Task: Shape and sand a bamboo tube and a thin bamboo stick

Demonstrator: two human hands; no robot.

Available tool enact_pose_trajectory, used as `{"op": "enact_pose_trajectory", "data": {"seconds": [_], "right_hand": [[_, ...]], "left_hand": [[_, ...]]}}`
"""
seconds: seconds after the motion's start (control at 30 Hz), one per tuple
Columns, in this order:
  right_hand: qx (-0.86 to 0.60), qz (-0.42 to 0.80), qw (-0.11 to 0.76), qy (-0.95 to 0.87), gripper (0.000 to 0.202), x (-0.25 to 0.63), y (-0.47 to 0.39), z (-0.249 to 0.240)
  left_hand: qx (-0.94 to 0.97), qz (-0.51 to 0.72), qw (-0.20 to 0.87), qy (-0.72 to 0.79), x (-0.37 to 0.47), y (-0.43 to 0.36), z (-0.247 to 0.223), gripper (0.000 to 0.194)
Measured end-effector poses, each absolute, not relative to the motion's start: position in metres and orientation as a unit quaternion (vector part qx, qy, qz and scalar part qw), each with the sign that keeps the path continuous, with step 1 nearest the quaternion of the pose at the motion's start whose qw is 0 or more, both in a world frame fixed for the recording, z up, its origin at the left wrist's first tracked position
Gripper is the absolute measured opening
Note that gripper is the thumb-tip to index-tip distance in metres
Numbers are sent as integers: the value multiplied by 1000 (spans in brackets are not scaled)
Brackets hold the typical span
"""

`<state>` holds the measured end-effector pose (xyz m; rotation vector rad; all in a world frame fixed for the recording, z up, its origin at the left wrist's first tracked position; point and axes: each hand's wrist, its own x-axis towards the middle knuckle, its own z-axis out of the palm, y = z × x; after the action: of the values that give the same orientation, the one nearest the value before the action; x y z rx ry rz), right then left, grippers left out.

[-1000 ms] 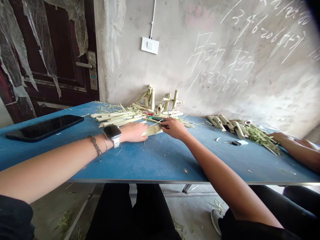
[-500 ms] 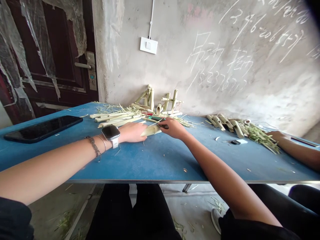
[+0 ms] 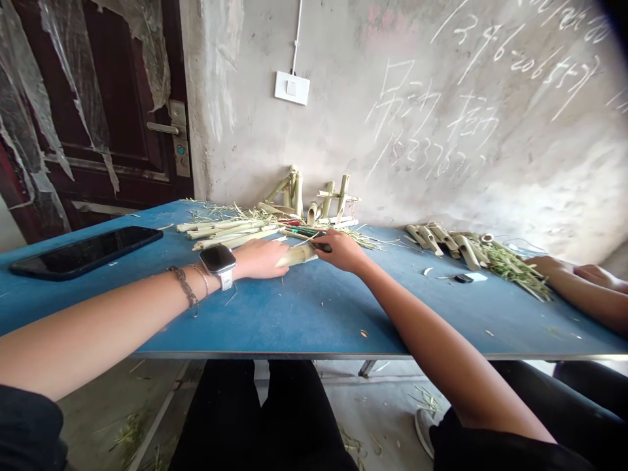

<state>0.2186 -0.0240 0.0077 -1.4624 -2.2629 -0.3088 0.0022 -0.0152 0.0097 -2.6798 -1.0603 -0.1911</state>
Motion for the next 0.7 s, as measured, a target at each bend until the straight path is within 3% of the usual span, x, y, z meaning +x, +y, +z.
{"op": "enact_pose_trajectory", "data": {"seconds": [0.1, 0.3, 0.53, 0.7], "right_hand": [[-546, -117, 218, -800, 28, 225, -21, 4], [-401, -41, 235, -884, 32, 201, -30, 5], [-559, -115, 220, -791, 28, 224, -21, 5], [-436, -59, 236, -866, 32, 207, -29, 4]], "left_hand": [[-921, -67, 127, -362, 2, -16, 9, 30], [-924, -70, 106, -360, 2, -15, 9, 36], [-918, -69, 122, -370, 4, -19, 11, 29], [-922, -70, 114, -365, 4, -18, 11, 35]]}}
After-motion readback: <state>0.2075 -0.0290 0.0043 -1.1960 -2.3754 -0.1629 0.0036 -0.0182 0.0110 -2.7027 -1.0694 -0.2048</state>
